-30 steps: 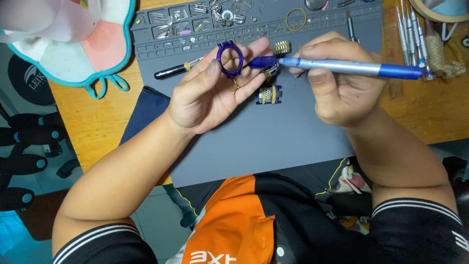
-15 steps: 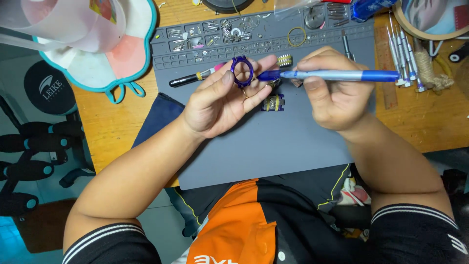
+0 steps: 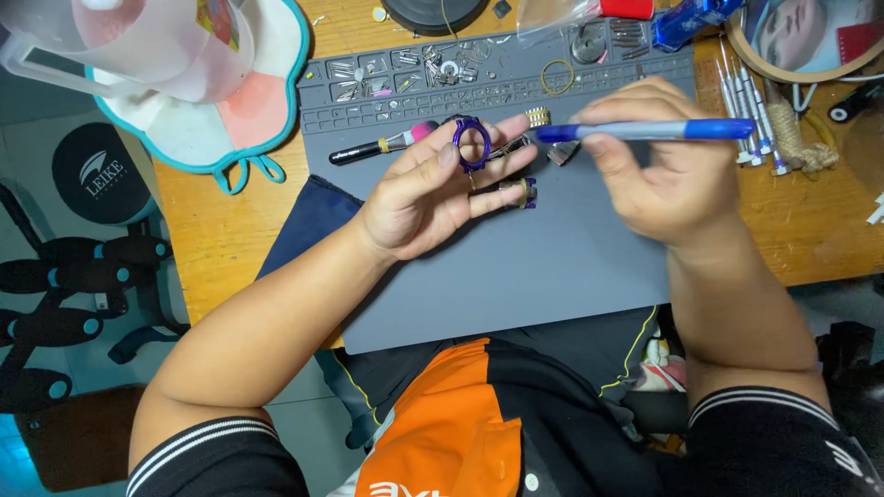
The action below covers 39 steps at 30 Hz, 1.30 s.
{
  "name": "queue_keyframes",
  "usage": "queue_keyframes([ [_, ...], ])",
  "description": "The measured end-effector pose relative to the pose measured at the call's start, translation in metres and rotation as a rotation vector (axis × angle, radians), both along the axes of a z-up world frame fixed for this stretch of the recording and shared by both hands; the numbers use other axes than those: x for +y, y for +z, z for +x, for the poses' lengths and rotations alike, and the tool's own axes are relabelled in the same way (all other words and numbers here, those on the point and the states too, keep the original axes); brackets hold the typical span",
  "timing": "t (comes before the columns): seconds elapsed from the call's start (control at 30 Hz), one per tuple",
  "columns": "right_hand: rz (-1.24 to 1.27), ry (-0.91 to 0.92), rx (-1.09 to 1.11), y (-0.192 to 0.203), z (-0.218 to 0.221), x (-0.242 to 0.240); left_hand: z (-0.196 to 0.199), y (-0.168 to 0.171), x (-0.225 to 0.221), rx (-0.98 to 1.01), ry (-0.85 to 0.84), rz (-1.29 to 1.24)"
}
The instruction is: Marking a watch bezel with a blue pen on a workbench.
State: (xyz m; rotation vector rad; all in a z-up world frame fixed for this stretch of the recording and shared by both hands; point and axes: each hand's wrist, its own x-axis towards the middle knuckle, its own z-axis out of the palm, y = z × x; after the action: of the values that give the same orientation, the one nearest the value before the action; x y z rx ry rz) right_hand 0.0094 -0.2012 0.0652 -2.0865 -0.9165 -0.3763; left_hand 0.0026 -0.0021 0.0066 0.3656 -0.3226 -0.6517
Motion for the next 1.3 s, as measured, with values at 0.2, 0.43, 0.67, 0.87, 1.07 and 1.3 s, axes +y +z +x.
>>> queue_keyframes([
  [0.2,-0.254,-0.184,0.052,-0.006,-0.034,-0.017,0.000,-0.003,0.000,-0.013,0.086,0.047],
  [0.43,-0.259,-0.294,0.037,-0.042,-0.041,-0.016,-0.003,-0.007,0.000,-0.004,0.127,0.079],
  [0.67,-0.094,-0.256,0.149,-0.037,-0.039,-0.016,-0.001,-0.007,0.002,-0.020,0.023,0.027],
  [0.87,0.145,-0.348,0.614,-0.026,-0.039,-0.020,-0.003,-0.005,0.000,-0.016,-0.073,0.023],
  [1.07,-0.367,-0.429,0.305,-0.032,-0.026,-0.027,-0.003,-0.006,0.004,-0.084,-0.170,0.020],
  [1.3,-0.521,-0.597,0.489,-0.039,-0.016,-0.023,-0.001,-0.005,0.006,-0.071,-0.261,0.001],
])
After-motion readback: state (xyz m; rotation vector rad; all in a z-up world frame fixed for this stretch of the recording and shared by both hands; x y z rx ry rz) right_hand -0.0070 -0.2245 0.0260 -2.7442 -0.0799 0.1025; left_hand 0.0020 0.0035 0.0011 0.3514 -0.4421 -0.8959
